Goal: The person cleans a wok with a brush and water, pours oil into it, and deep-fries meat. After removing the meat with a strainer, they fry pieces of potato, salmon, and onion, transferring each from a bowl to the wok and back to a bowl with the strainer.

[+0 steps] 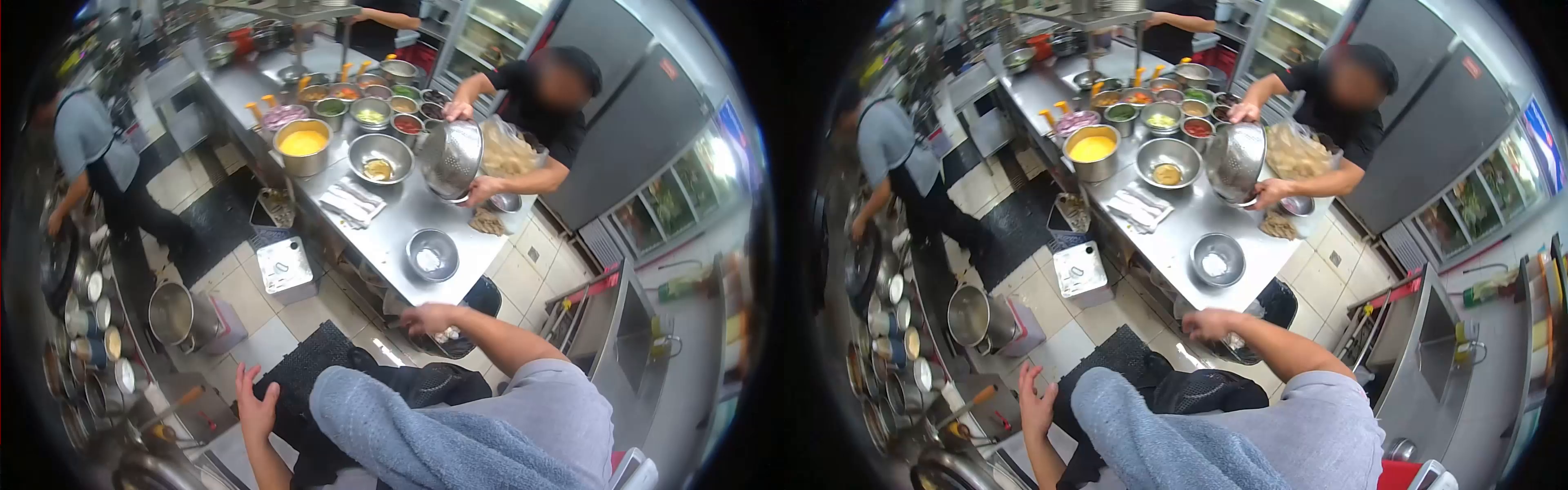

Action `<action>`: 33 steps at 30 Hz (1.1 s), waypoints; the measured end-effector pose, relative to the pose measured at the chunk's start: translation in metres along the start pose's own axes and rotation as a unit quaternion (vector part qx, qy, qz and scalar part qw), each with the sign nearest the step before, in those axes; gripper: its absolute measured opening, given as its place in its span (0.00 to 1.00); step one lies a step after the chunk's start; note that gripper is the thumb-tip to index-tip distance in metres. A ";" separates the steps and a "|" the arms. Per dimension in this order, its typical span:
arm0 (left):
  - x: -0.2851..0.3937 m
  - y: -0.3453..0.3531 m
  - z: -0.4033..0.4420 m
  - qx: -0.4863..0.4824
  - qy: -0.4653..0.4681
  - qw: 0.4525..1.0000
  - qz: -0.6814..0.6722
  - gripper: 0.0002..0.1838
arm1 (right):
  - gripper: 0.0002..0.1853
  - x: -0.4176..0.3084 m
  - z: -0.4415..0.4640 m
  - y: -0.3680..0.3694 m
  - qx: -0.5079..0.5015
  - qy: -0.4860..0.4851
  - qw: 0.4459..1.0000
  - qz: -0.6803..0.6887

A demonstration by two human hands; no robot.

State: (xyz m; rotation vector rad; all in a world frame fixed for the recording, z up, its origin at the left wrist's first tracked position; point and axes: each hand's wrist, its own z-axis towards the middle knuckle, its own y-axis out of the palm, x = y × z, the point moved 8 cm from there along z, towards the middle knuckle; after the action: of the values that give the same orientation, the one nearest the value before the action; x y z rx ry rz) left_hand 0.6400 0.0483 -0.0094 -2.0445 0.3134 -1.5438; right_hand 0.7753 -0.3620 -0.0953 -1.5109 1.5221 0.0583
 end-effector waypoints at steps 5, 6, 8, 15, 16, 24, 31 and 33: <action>0.031 0.052 0.066 0.005 -0.017 1.000 0.025 0.26 | 0.11 0.132 -0.073 -0.127 0.166 0.161 0.958 0.167; 0.033 0.065 0.072 -0.010 -0.013 1.000 0.018 0.26 | 0.14 0.160 -0.091 -0.145 0.225 0.199 0.939 0.170; 0.029 0.082 0.076 -0.014 -0.019 1.000 0.017 0.25 | 0.22 0.210 -0.119 -0.173 0.351 0.260 0.885 0.161; -0.039 0.131 0.069 -0.048 -0.018 0.991 0.120 0.26 | 0.42 0.332 -0.117 -0.241 0.562 0.270 0.749 0.224; -0.077 0.133 0.066 -0.055 -0.063 0.988 0.128 0.26 | 0.39 0.339 -0.116 -0.244 0.551 0.299 0.747 0.220; -0.362 0.138 -0.081 -0.133 -0.201 0.939 0.244 0.25 | 0.19 0.351 -0.153 -0.249 0.624 0.327 0.709 -0.020; -0.396 0.094 -0.271 0.126 -0.550 0.823 -0.059 0.33 | 0.13 0.266 -0.233 -0.163 0.600 0.336 0.722 -0.076; -0.404 0.070 -0.303 0.322 -0.564 0.741 -0.170 0.32 | 0.14 0.228 -0.248 -0.138 0.557 0.344 0.755 -0.041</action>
State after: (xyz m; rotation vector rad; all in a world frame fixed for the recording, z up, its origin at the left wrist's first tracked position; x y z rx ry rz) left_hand 0.2392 0.1039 -0.3191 -2.0541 -0.9646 -0.2046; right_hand 0.7952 -0.7186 -0.0264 -0.5699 1.5128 -1.3630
